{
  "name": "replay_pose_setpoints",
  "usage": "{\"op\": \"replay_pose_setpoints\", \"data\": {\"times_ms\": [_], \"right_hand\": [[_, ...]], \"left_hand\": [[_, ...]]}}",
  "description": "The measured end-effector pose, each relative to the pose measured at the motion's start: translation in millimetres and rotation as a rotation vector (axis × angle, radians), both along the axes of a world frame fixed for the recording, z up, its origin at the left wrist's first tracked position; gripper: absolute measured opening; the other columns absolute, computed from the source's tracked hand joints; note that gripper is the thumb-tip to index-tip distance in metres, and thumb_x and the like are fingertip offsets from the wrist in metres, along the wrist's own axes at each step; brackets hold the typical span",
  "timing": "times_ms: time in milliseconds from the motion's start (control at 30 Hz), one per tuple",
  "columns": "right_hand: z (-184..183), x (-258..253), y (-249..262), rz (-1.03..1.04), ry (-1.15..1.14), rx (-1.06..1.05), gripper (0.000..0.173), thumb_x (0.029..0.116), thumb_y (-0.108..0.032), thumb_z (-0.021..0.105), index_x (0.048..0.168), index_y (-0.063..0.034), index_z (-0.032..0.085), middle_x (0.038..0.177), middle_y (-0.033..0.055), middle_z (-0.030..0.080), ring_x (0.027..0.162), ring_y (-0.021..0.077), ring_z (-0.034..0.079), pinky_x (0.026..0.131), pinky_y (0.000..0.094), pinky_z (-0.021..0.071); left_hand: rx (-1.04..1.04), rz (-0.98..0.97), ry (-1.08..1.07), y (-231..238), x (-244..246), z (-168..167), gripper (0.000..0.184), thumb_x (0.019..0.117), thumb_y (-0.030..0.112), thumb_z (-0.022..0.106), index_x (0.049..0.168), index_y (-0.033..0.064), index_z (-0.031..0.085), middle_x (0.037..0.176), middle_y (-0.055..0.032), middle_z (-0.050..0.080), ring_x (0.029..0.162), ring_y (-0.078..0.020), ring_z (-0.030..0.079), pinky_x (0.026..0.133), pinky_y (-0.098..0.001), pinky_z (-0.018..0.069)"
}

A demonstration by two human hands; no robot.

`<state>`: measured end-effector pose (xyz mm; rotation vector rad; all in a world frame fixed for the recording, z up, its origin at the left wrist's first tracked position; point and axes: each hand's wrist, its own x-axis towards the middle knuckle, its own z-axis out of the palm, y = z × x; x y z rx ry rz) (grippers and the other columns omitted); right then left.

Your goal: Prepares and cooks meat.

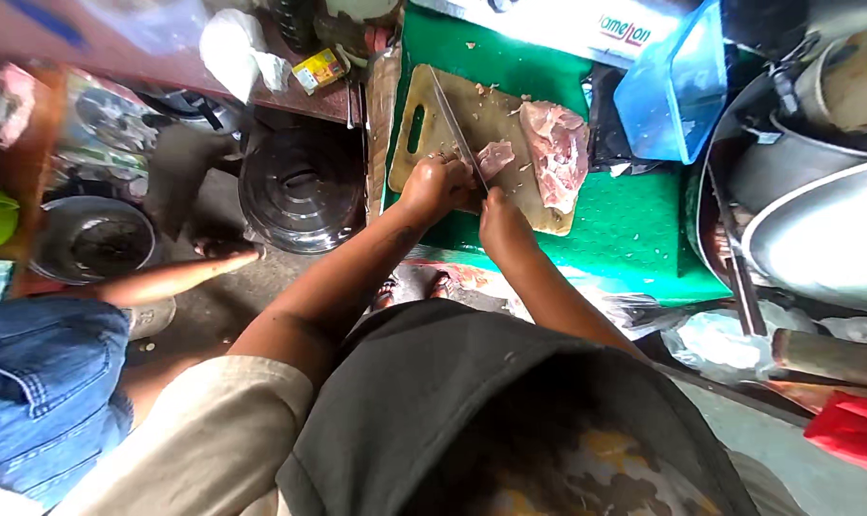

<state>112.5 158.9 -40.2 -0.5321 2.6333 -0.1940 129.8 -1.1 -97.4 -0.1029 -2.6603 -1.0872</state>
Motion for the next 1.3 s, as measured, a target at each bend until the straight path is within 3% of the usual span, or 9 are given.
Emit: {"op": "replay_pose_setpoints", "data": {"times_ms": [200,433,633,733,833,933,1067,1167,1300], "right_hand": [[13.2,31.3,46.9,-0.017,-0.096,0.094,0.03,0.1122,-0.018,0.039,0.131,0.0031,0.047,0.097,0.0262,0.068,0.095,0.0435,0.072,0.081,0.0562,0.0577],[45.0,46.9,86.3,-0.024,-0.315,0.26,0.037,0.1132,-0.019,0.03,0.141,0.0011,0.043,0.109,0.0255,0.067,0.106,0.0407,0.069,0.089,0.0528,0.0544],[44.4,40.7,115.2,-0.061,-0.395,0.0,0.04,0.1128,-0.022,0.035,0.141,0.004,0.046,0.108,0.0282,0.067,0.102,0.043,0.069,0.09,0.0575,0.0537],[54.2,33.9,126.5,-0.124,-0.423,-0.257,0.039,0.1122,-0.023,0.039,0.133,0.0068,0.054,0.099,0.0271,0.066,0.087,0.0387,0.068,0.083,0.0551,0.0543],[68.0,36.9,135.7,-0.191,-0.352,-0.402,0.037,0.1099,-0.016,0.041,0.129,0.0129,0.055,0.096,0.0295,0.067,0.087,0.0399,0.068,0.084,0.0555,0.0537],[68.0,34.5,149.1,-0.237,-0.251,-0.501,0.032,0.1086,-0.013,0.04,0.12,0.0128,0.056,0.083,0.02,0.062,0.074,0.0275,0.063,0.073,0.0454,0.0537],[54.7,31.8,162.3,-0.324,-0.176,-0.552,0.031,0.1085,-0.012,0.04,0.116,0.0133,0.057,0.077,0.0177,0.06,0.067,0.0241,0.061,0.067,0.0426,0.0529],[47.0,35.3,162.9,-0.382,-0.176,-0.496,0.03,0.1104,-0.014,0.041,0.117,0.0094,0.058,0.076,0.0155,0.06,0.065,0.023,0.061,0.065,0.0415,0.0533],[18.9,42.0,171.2,-0.32,-0.128,-0.534,0.028,0.1098,-0.015,0.042,0.111,0.0075,0.059,0.066,0.0111,0.056,0.053,0.0186,0.057,0.054,0.0383,0.053]], "left_hand": [[0.018,0.063,-0.041,3.8,-1.4,0.2,0.019,0.0914,0.014,0.072,0.101,-0.0016,0.074,0.109,-0.0203,0.071,0.109,-0.0374,0.067,0.099,-0.0513,0.0515],[0.047,0.091,-0.175,-9.3,6.3,17.5,0.023,0.0934,0.017,0.072,0.107,-0.0015,0.072,0.113,-0.0209,0.07,0.11,-0.0376,0.067,0.099,-0.0539,0.0513],[0.248,0.043,-0.23,4.9,44.4,45.2,0.021,0.0902,0.009,0.075,0.107,-0.0032,0.071,0.094,-0.0147,0.073,0.083,-0.0229,0.071,0.08,-0.0449,0.0596],[0.618,0.165,-0.228,1.4,8.6,102.4,0.034,0.0978,0.018,0.069,0.12,-0.0059,0.061,0.088,-0.0065,0.068,0.071,-0.0084,0.064,0.068,-0.0269,0.0569],[0.806,0.151,-0.05,-7.5,-47.2,168.4,0.033,0.0963,0.008,0.067,0.124,-0.0053,0.053,0.09,-0.0077,0.064,0.074,-0.0126,0.063,0.071,-0.0313,0.0562],[0.862,0.089,0.243,-27.9,-131.3,235.4,0.025,0.099,0.012,0.065,0.117,-0.0032,0.055,0.1,-0.011,0.067,0.086,-0.0168,0.068,0.08,-0.0373,0.0595],[0.941,0.076,0.257,-35.9,-196.6,332.9,0.051,0.1092,0.033,0.05,0.149,0.0018,0.042,0.142,-0.0164,0.056,0.128,-0.0242,0.058,0.106,-0.0394,0.0512],[0.647,0.151,0.199,-26.8,-201.2,335.0,0.051,0.1045,0.026,0.059,0.147,0.0021,0.046,0.138,-0.0171,0.058,0.124,-0.0271,0.06,0.099,-0.0446,0.054],[-0.109,-0.027,-0.067,-4.6,-143.9,233.0,0.033,0.0921,0.02,0.073,0.115,-0.0027,0.065,0.107,-0.0182,0.068,0.101,-0.0284,0.067,0.091,-0.0476,0.0543]]}}
